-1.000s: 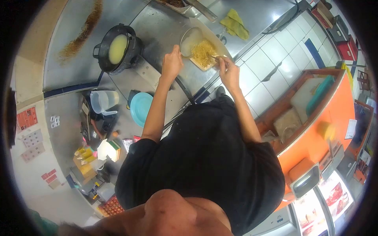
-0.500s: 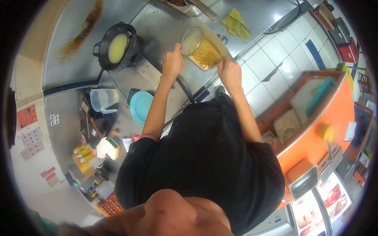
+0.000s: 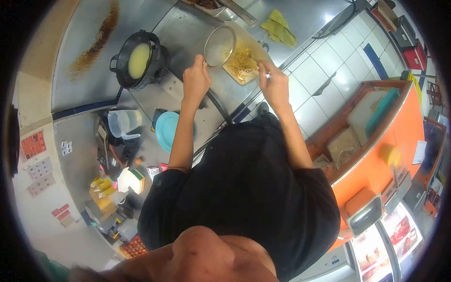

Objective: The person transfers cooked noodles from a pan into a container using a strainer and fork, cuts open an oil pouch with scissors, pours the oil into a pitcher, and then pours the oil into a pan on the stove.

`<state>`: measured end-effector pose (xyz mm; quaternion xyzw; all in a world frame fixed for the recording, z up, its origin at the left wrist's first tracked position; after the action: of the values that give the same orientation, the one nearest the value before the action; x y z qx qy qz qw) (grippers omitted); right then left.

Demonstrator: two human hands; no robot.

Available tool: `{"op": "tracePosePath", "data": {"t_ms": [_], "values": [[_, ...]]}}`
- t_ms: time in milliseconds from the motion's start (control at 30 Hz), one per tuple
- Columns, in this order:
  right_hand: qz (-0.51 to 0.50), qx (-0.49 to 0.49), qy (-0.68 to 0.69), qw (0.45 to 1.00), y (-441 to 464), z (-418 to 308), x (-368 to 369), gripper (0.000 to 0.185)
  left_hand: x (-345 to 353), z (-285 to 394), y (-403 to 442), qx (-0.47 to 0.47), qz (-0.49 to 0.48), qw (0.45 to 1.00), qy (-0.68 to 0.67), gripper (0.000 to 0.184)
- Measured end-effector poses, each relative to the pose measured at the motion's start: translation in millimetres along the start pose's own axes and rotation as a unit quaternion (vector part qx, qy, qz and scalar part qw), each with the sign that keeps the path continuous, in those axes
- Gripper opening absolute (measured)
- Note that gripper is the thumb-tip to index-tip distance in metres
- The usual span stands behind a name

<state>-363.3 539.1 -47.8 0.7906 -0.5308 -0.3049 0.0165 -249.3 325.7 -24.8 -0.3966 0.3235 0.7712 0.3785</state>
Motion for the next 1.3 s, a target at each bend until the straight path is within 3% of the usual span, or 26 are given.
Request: {"op": "tracePosePath", "data": {"t_ms": [133,267,400,567,633,733,833,933,1033,1300], "values": [[-0.051,-0.101,-0.046,0.993,-3.1,-9.6,-0.9,0.013,25.9,3.3,-0.4,0.011,-0.017,1.000,-0.001,0.014],[0.004,0.025,-0.049,0.998,-2.8,-8.9,-18.3,0.017,48.6,-19.6,-1.3,0.001,-0.009,0.999,0.053,0.019],[-0.082,0.173,-0.140,0.972,-10.0,25.5,9.7,0.028,50.2,-23.5,3.0,-0.006,-0.037,0.996,0.076,0.022],[-0.029,0.210,0.095,0.973,-18.5,73.6,47.2,0.029,54.5,-20.4,3.6,-0.031,-0.055,0.998,-0.018,0.015],[-0.005,0.228,0.174,0.958,-16.0,56.2,41.1,0.027,42.9,-16.0,-0.2,-0.030,-0.042,0.998,-0.027,0.012],[0.010,0.199,0.163,0.966,-2.0,20.4,18.6,0.025,22.8,-11.1,-6.2,-0.037,-0.029,0.999,-0.014,0.010],[0.026,0.068,0.060,0.996,5.7,17.1,13.4,0.023,7.9,-3.9,-7.8,-0.034,-0.007,0.999,0.018,0.008],[-0.011,0.089,-0.058,0.994,-1.5,11.5,4.4,0.023,9.7,-2.0,-1.2,-0.003,-0.003,0.998,0.057,0.014],[-0.080,0.172,-0.118,0.975,-5.7,23.7,15.0,0.024,35.2,-8.6,11.2,0.029,-0.014,0.995,0.095,0.018],[0.002,0.227,0.101,0.969,-14.2,81.4,63.7,0.030,69.8,-27.2,5.9,0.036,-0.051,0.994,0.087,0.019]]}}
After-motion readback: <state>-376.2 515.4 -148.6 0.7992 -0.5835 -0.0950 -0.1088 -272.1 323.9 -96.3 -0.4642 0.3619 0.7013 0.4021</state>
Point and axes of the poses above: each hand's wrist, its own y-axis towards the middle knuckle, its own x-axis out of the palm, z = x × y, the point moved 5 cm from there along y, towards the middle knuckle, and after that the axes turned 2 degrees about x, right-handed, at the moved point
